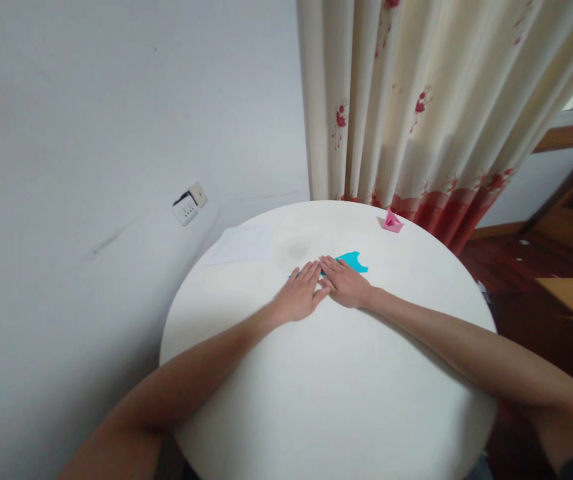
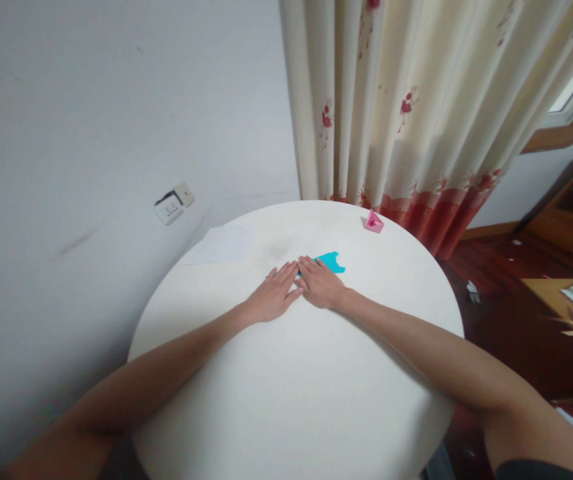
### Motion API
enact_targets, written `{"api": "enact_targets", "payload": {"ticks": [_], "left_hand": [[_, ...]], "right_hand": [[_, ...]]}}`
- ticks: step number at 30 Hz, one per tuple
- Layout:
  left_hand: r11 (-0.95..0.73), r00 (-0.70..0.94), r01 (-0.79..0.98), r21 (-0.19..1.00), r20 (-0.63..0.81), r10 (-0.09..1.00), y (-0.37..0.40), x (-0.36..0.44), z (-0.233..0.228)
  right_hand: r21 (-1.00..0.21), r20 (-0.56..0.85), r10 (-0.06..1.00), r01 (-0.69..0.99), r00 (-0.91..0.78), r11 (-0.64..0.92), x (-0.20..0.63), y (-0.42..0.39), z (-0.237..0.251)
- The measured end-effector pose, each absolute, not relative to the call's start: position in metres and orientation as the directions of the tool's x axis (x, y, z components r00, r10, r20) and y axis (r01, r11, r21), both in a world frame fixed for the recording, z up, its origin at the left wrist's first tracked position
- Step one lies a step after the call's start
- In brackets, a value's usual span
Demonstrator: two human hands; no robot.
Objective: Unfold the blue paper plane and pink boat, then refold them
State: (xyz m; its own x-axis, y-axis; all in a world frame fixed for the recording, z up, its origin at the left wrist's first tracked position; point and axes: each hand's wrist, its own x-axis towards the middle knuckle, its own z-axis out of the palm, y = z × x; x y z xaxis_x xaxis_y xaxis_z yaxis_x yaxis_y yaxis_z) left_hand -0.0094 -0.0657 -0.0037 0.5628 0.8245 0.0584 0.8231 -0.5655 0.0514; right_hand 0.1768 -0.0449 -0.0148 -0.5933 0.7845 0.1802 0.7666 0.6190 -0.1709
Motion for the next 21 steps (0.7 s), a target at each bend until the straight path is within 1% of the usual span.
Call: {"api": "enact_targets", "payload": {"ticks": [7, 14, 16, 21], "left_hand": [[-0.563, 0.562, 0.825, 0.048, 0.040, 0.826, -0.065, -0.010, -0.001], [-0.592, 0.591, 0.806, -0.015, -0.038, 0.806, -0.063, -0.023, 0.006], [-0.578, 0.576, 0.815, -0.039, -0.051, 0.816, -0.064, -0.027, 0.008], [-0.504, 0.501, 0.857, -0.113, -0.054, 0.864, -0.072, -0.033, 0.016]], "right_hand": [[-0.155, 0.147, 0.796, 0.781, -0.587, 0.605, 0.180, -0.044, -0.013], [-0.146, 0.157, 0.835, 0.824, -0.527, 0.547, 0.184, -0.047, -0.012], [-0.137, 0.165, 0.862, 0.854, -0.479, 0.501, 0.186, -0.047, -0.014], [-0.140, 0.186, 0.936, 0.935, -0.299, 0.326, 0.190, -0.046, -0.021]]}}
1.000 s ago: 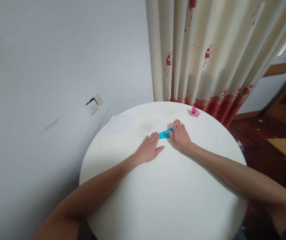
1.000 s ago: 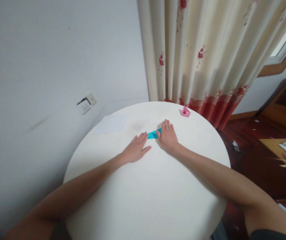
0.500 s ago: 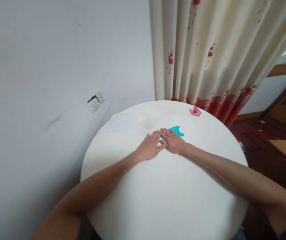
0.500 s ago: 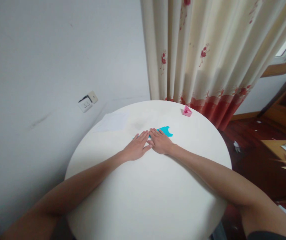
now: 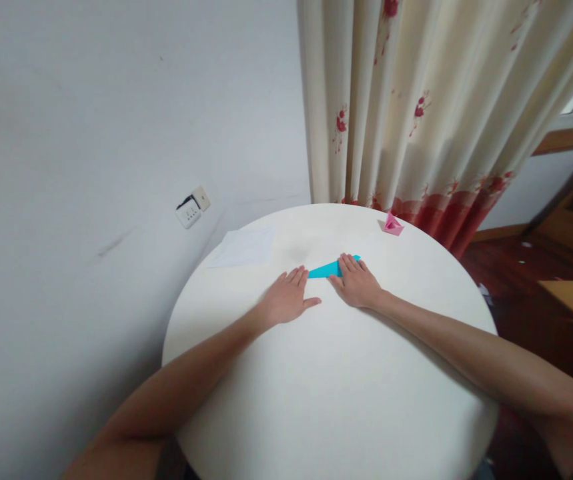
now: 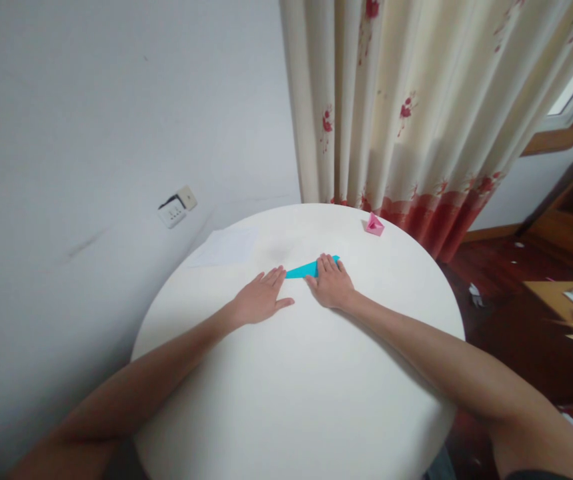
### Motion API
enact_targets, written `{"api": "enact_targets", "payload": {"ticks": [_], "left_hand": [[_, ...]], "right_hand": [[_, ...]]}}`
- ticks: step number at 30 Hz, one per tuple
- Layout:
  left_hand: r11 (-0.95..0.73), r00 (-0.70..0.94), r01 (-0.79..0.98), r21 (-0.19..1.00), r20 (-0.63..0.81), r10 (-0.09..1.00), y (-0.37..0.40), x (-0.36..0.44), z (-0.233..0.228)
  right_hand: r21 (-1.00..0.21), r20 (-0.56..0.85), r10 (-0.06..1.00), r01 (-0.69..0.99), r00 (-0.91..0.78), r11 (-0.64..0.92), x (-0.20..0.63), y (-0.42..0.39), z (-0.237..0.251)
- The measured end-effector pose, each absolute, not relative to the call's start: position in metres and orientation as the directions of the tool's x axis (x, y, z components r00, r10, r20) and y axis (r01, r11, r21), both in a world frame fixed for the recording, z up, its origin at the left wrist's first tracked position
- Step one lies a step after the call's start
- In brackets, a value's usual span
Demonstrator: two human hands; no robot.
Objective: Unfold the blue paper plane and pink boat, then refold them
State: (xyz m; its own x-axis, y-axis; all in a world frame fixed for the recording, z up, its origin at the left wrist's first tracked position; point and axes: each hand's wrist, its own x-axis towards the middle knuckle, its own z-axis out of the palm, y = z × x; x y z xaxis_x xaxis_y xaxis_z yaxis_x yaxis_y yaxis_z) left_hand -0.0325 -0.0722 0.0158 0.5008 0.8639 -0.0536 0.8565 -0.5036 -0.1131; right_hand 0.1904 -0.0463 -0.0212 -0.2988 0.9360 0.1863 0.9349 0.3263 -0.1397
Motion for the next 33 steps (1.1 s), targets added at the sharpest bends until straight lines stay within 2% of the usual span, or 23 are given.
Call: {"api": "enact_targets", "payload": {"ticks": [6, 12, 16, 19, 22, 26, 30, 33], "left_hand": [[-0.368, 0.358, 0.909, -0.197, -0.086, 0.930, -0.081, -0.033, 0.024], [-0.344, 0.324, 0.894, -0.288, -0.116, 0.939, -0.084, -0.031, 0.027], [-0.242, 0.231, 0.925, -0.293, -0.074, 0.970, -0.081, -0.040, 0.033], [-0.173, 0.194, 0.949, -0.263, 0.054, 0.980, -0.070, -0.051, 0.039], [-0.250, 0.282, 0.956, -0.154, 0.248, 0.927, -0.055, -0.054, 0.039], [-0.519, 0.491, 0.854, 0.016, 0.300, 0.818, -0.044, -0.043, 0.021], [-0.643, 0.602, 0.761, 0.089, 0.273, 0.750, -0.046, -0.030, -0.001], [-0.646, 0.610, 0.760, 0.076, 0.262, 0.748, -0.048, -0.027, -0.005]], "right_hand": [[-0.189, 0.152, 0.976, 0.965, -0.156, 0.183, 0.197, -0.040, -0.021], [-0.202, 0.152, 0.986, 0.974, -0.074, 0.105, 0.199, -0.039, -0.020], [-0.211, 0.167, 0.984, 0.972, -0.065, 0.100, 0.198, -0.039, -0.023], [-0.223, 0.237, 0.971, 0.970, -0.040, 0.094, 0.198, -0.039, -0.021], [-0.212, 0.379, 0.923, 0.964, -0.071, 0.161, 0.195, -0.040, -0.014], [-0.185, 0.462, 0.852, 0.912, -0.248, 0.366, 0.188, -0.044, -0.006], [-0.179, 0.355, 0.794, 0.798, -0.493, 0.575, 0.181, -0.050, -0.008], [-0.193, 0.246, 0.787, 0.767, -0.566, 0.611, 0.179, -0.051, -0.012]]}}
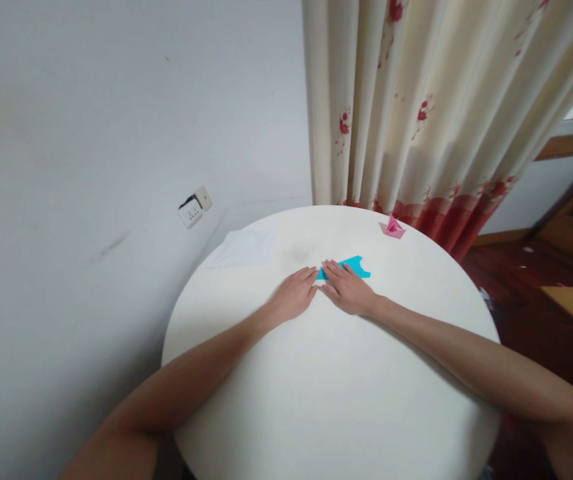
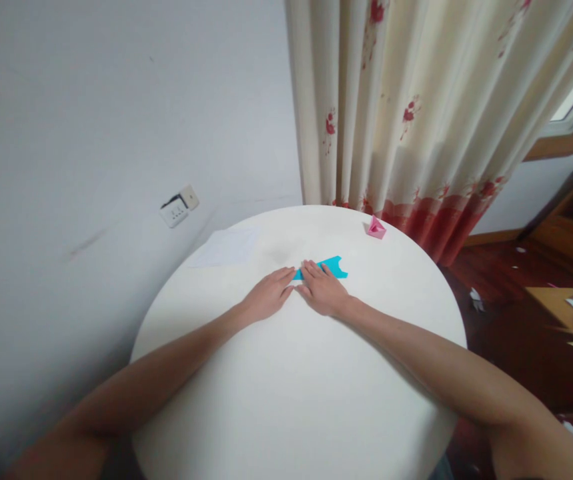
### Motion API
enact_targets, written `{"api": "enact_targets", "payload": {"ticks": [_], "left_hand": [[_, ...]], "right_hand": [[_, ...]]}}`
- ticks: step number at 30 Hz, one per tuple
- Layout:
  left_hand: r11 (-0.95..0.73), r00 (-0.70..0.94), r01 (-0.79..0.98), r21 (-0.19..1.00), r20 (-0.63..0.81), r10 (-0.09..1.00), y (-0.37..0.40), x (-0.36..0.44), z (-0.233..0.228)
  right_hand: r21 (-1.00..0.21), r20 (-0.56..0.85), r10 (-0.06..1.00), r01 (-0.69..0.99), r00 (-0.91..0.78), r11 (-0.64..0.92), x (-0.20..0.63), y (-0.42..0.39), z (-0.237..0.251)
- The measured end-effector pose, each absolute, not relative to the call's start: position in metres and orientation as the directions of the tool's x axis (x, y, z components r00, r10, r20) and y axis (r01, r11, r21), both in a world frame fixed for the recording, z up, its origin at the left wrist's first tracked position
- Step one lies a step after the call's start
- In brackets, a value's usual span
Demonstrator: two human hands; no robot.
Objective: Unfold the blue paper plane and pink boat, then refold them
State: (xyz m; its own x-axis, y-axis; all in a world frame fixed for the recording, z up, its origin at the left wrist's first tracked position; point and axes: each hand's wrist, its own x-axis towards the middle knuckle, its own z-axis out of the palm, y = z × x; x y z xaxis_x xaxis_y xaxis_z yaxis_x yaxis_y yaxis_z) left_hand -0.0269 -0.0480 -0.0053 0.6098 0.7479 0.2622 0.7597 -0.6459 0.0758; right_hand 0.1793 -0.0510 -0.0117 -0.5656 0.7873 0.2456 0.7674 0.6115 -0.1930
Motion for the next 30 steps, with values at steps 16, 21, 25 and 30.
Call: {"api": "enact_targets", "payload": {"ticks": [16, 21, 25, 30], "left_hand": [[-0.581, 0.551, 0.810, 0.075, 0.242, 0.799, -0.045, -0.034, 0.010], [-0.566, 0.536, 0.818, 0.105, 0.219, 0.815, -0.046, -0.035, 0.014], [-0.547, 0.527, 0.834, 0.065, 0.199, 0.826, -0.048, -0.032, 0.017], [-0.542, 0.533, 0.840, 0.001, 0.174, 0.828, -0.048, -0.033, 0.018]], "right_hand": [[-0.241, 0.193, 0.784, 0.746, -0.590, 0.621, 0.180, -0.050, -0.007], [-0.253, 0.195, 0.784, 0.742, -0.590, 0.621, 0.181, -0.049, -0.007], [-0.254, 0.208, 0.787, 0.745, -0.581, 0.617, 0.180, -0.049, -0.007], [-0.237, 0.274, 0.778, 0.745, -0.565, 0.624, 0.181, -0.050, -0.004]]}}
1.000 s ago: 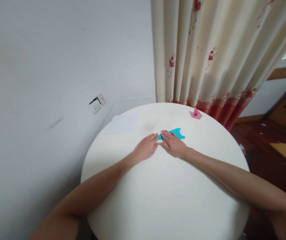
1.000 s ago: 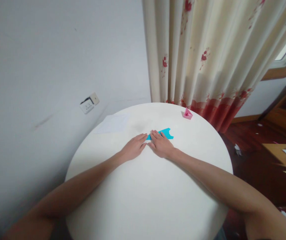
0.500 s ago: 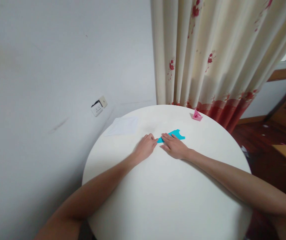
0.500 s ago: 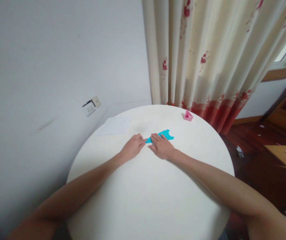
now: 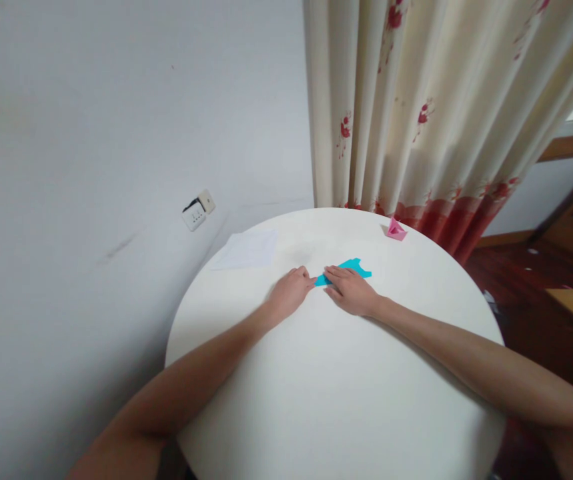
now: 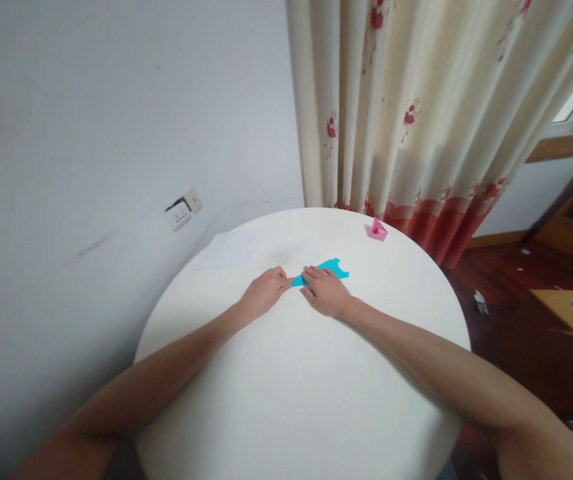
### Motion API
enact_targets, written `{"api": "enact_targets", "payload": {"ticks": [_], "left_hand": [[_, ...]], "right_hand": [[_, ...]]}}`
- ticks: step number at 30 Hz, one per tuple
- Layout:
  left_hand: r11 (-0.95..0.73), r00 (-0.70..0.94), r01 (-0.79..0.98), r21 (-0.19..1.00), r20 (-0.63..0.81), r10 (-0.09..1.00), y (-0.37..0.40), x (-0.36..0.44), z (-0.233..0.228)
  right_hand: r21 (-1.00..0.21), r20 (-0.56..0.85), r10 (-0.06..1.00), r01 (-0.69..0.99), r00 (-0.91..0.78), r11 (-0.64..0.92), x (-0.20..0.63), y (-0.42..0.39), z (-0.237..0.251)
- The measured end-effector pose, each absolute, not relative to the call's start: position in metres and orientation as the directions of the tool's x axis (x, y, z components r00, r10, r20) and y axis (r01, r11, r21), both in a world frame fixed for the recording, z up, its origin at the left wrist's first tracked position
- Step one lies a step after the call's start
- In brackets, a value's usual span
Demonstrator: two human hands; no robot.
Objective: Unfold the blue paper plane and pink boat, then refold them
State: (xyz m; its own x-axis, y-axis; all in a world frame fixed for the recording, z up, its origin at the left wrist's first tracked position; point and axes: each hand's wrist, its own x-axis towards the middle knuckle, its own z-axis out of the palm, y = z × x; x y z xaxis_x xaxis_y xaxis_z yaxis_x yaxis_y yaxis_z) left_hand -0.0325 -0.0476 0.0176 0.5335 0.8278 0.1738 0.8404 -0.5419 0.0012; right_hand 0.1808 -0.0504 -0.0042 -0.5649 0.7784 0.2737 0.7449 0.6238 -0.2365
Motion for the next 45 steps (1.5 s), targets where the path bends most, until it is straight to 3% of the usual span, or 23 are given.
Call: {"api": "enact_targets", "payload": {"ticks": [8, 15, 26, 33, 45], "left_hand": [[-0.600, 0.600, 0.799, -0.044, 0.145, 0.787, -0.046, -0.034, 0.017], [-0.639, 0.642, 0.766, -0.071, 0.140, 0.754, -0.043, -0.033, 0.018], [-0.623, 0.595, 0.778, 0.081, 0.226, 0.771, -0.054, -0.026, 0.021], [-0.584, 0.567, 0.804, 0.113, 0.153, 0.809, -0.059, -0.019, 0.030], [-0.469, 0.422, 0.874, 0.126, 0.281, 0.862, -0.050, -0.038, 0.038]], "right_hand": [[-0.259, 0.305, 0.782, 0.743, -0.543, 0.617, 0.181, -0.050, 0.004], [-0.210, 0.273, 0.785, 0.761, -0.557, 0.613, 0.181, -0.051, 0.010], [-0.081, 0.343, 0.747, 0.774, -0.570, 0.628, 0.182, -0.052, 0.012], [-0.023, 0.376, 0.693, 0.741, -0.616, 0.671, 0.181, -0.055, 0.018], [-0.137, 0.436, 0.756, 0.795, -0.487, 0.591, 0.211, -0.034, 0.032]]}}
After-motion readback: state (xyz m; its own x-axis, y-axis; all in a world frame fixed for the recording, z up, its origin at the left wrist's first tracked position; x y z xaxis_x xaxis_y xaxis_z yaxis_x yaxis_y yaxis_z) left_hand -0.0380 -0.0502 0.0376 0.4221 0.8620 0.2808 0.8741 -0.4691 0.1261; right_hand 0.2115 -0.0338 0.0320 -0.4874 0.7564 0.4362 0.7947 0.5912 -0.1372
